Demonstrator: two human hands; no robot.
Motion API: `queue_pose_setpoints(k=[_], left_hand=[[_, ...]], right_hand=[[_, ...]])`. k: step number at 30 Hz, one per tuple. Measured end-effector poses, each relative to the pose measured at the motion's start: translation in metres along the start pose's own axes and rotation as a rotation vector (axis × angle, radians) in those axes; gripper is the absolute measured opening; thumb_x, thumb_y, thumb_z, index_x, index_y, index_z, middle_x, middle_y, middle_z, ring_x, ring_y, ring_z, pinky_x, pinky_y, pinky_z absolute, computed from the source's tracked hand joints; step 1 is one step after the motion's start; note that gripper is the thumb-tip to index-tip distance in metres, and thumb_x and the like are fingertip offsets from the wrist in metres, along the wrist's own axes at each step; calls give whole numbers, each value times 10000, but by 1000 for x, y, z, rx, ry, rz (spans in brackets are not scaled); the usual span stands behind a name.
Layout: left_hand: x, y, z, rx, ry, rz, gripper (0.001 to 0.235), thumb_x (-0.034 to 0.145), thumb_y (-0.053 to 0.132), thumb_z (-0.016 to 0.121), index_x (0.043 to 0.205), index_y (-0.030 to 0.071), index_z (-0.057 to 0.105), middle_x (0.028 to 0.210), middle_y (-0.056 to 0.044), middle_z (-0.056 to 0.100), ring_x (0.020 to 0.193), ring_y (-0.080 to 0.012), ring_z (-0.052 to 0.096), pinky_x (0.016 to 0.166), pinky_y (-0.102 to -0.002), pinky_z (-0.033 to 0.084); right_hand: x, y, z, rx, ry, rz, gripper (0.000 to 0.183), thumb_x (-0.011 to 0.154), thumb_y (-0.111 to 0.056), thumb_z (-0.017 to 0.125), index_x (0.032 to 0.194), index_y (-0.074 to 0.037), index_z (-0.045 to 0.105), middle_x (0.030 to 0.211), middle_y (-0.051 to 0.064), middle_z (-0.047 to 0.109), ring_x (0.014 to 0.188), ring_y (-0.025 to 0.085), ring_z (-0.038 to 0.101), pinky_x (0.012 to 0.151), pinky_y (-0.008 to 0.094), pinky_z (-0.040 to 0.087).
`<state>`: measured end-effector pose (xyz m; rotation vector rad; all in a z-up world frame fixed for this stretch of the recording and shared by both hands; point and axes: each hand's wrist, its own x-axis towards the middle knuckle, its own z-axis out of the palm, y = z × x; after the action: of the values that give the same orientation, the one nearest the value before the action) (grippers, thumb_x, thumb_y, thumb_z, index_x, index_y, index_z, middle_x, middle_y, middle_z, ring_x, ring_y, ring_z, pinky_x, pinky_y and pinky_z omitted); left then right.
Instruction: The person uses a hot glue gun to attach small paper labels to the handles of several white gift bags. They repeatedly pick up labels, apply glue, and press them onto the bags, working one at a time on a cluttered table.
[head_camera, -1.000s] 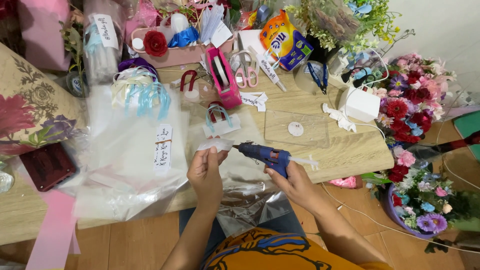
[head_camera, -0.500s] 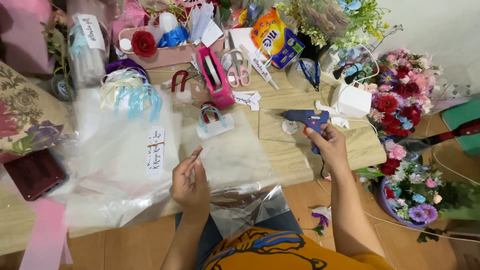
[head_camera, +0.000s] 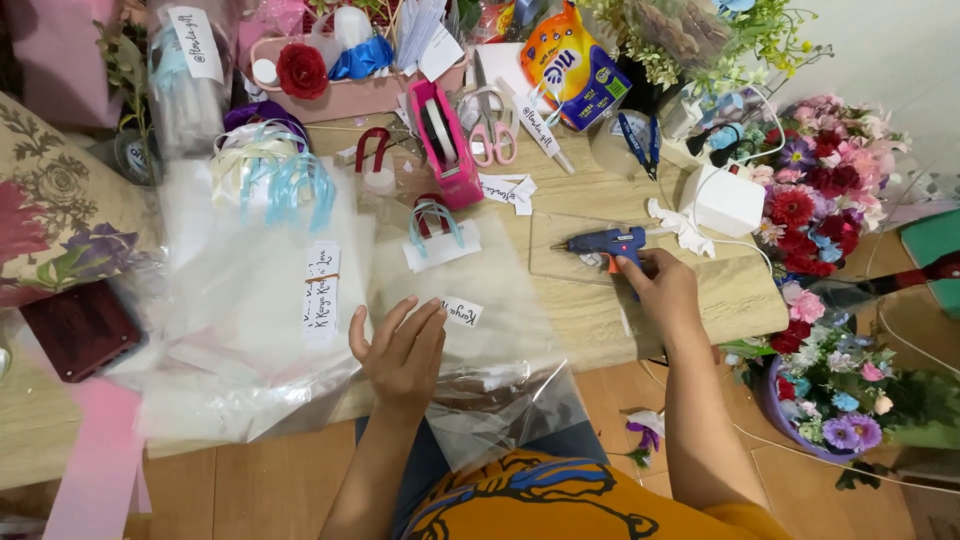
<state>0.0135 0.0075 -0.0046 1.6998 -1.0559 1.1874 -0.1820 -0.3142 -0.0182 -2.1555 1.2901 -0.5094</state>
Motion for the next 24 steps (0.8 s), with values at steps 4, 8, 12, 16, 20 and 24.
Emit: queue_pose_setpoints(k=[4,8,12,16,20,24], left_hand=[[-3,-2,6,64,24,31,127,879,89,789,932,205,787,962,45,761,957,-191,713,1117,-612,320],[-7,-2,10,28,17,46,122,900,91,773,932,209,774,966,34,742,960,-189,686,1086,-617,279],[-9,0,10,-85,-28,61,127,948,137,735,909,253,770,1011,93,748,914,-138,653,1053,-503,271],[-8,0,1,-132,-97,117,162,897,128,787,904,288,763,982,79,673,900,-149,581,942,-425,348],[8,2,-9,-249,-222,155,109,931,145,749,897,247,734,945,75,670,894,-129,594,996,-386,304],[13,-2,-14,-306,-291,193,100,978,154,689,908,221,713,975,54,675,911,-154,588,1015,-381,317]], right_hand=[[-33,-48,-18,-270,145,-225,361,938,-350,779,1151,-60,753,1148,177,676,1078,386,665,849,486,570],[-53,-74,0,189,44,-492,145,909,-146,792,1045,-94,779,1018,134,686,914,284,658,726,349,562],[-65,-109,6,375,-140,-689,124,852,-144,825,973,-141,800,947,73,718,863,205,673,750,313,553],[-69,-137,15,446,-200,-834,104,848,-100,813,947,-113,785,940,97,710,875,273,686,796,366,550],[-71,-162,13,425,-207,-960,79,862,-117,808,939,-123,791,930,90,700,827,288,665,789,382,544],[-66,-172,11,395,-220,-1018,89,882,-106,788,970,-106,779,925,100,685,801,301,648,770,388,530]])
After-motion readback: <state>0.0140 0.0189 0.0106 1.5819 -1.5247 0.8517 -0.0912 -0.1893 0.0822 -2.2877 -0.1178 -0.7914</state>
